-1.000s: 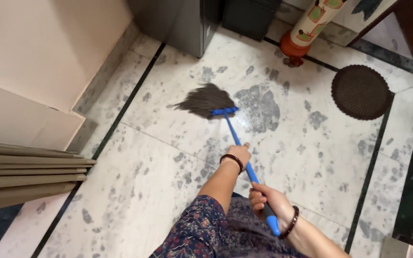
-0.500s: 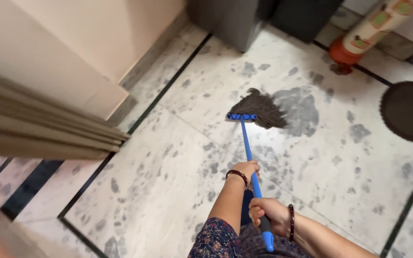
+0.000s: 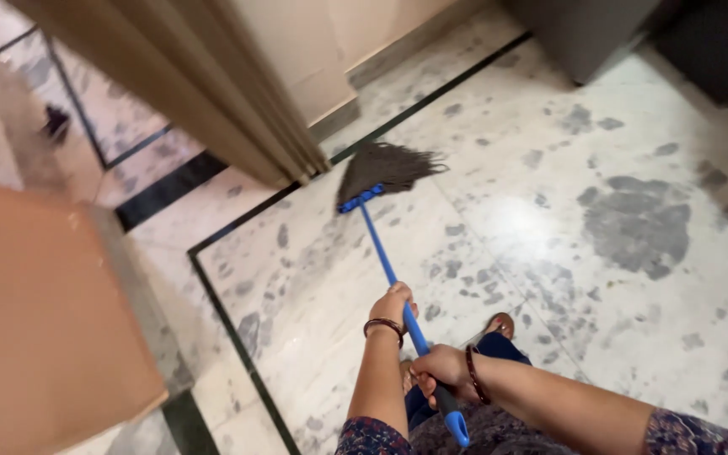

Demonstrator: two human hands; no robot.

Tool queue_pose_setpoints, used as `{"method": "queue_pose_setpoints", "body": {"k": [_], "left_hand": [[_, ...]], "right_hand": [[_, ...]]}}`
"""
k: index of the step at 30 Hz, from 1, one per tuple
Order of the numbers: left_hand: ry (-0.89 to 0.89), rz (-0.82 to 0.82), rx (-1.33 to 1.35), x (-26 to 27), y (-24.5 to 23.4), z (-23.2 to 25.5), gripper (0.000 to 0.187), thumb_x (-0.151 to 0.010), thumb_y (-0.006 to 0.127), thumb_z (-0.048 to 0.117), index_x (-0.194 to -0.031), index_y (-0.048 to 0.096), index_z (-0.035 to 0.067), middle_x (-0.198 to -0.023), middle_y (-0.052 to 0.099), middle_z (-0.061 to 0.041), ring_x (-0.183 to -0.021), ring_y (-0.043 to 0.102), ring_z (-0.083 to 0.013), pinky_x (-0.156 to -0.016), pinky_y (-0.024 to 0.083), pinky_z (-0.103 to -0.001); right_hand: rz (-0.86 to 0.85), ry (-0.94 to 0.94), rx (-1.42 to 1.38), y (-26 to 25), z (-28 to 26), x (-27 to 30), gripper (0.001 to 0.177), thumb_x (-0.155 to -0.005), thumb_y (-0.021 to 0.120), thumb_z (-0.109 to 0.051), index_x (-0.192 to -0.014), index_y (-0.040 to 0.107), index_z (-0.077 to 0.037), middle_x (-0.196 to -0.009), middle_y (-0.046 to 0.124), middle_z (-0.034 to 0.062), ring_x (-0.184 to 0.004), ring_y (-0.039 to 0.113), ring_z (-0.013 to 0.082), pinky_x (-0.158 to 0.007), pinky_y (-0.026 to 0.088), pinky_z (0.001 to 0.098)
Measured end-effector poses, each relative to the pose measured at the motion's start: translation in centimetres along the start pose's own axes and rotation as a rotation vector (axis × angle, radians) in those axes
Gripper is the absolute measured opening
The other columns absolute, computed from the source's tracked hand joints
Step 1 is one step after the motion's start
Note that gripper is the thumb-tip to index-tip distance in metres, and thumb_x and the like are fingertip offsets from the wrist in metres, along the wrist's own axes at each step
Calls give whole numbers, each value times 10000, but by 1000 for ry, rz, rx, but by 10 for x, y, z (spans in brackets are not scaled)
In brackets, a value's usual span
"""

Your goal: Mop the floors in multiple rooms of a residence.

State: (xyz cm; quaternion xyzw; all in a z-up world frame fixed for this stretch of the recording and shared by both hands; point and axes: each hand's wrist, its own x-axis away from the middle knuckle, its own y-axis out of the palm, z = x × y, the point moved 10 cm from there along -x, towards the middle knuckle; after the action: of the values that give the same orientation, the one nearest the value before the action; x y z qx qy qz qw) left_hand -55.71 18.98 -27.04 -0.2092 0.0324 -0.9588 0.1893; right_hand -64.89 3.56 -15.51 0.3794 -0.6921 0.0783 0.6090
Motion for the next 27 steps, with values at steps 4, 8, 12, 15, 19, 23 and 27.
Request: {"method": "queue_pose_setpoints", "body": {"k": [4, 8, 12, 15, 19, 23, 27], "left_hand": [[140, 124, -597, 63, -73, -7, 197, -779, 767, 119, -772, 576, 70, -980, 598, -100, -799, 638, -335, -711, 525, -429], [-23, 297, -530, 127, -121, -88, 177, -779, 748, 105, -837, 581, 112, -962, 621, -111, -827, 654, -337, -734, 546, -426], [100, 573, -456, 205, -147, -114, 269, -785, 815, 192, -768, 573, 75, -1019, 618, -108, -833, 631, -391, -714, 524, -481], [31, 693, -424, 242, -144, -135, 284, -783, 822, 221, -764, 578, 78, -1041, 618, -111, -843, 637, -396, -713, 525, -493], [-82, 853, -365, 276, -122, -150, 274, -776, 805, 245, -760, 595, 70, -1029, 621, -120, -858, 638, -388, -707, 530, -496], [-107, 929, -361, 268, -93, -140, 295, -827, 785, 266, -714, 616, 53, -1050, 628, -149, -865, 642, -410, -734, 529, -512], [-121, 818, -356, 234, -42, -122, 213, -896, 693, 243, -784, 649, 68, -1064, 627, -162, -858, 653, -421, -744, 542, -510]], "right_hand": [[-138, 119, 215, 47, 29, -41, 240, -960, 619, -141, -743, 534, -84, -558, 484, -25, -460, 480, 97, -485, 495, 323], [-157, 216, 327, 81, 71, -61, 251, -964, 640, -138, -768, 489, -102, -572, 501, -18, -469, 502, 108, -493, 516, 341], [-199, 249, 465, 109, 111, -60, 228, -987, 671, -179, -848, 528, -69, -602, 541, -4, -484, 529, 104, -499, 540, 335], [-169, 221, 528, 110, 125, -59, 215, -982, 677, -187, -882, 546, -49, -621, 572, 13, -485, 539, 101, -477, 519, 315], [-149, 256, 558, 74, 138, -74, 191, -991, 663, -212, -949, 590, -41, -635, 559, -8, -473, 513, 71, -427, 440, 251], [-231, 277, 538, 41, 126, -55, 222, -1022, 640, -247, -970, 593, -36, -629, 521, -39, -467, 485, 43, -408, 410, 222], [-193, 207, 512, -9, 113, -22, 257, -1043, 610, -267, -995, 601, -14, -633, 523, -35, -461, 468, 43, -401, 397, 220]]}}
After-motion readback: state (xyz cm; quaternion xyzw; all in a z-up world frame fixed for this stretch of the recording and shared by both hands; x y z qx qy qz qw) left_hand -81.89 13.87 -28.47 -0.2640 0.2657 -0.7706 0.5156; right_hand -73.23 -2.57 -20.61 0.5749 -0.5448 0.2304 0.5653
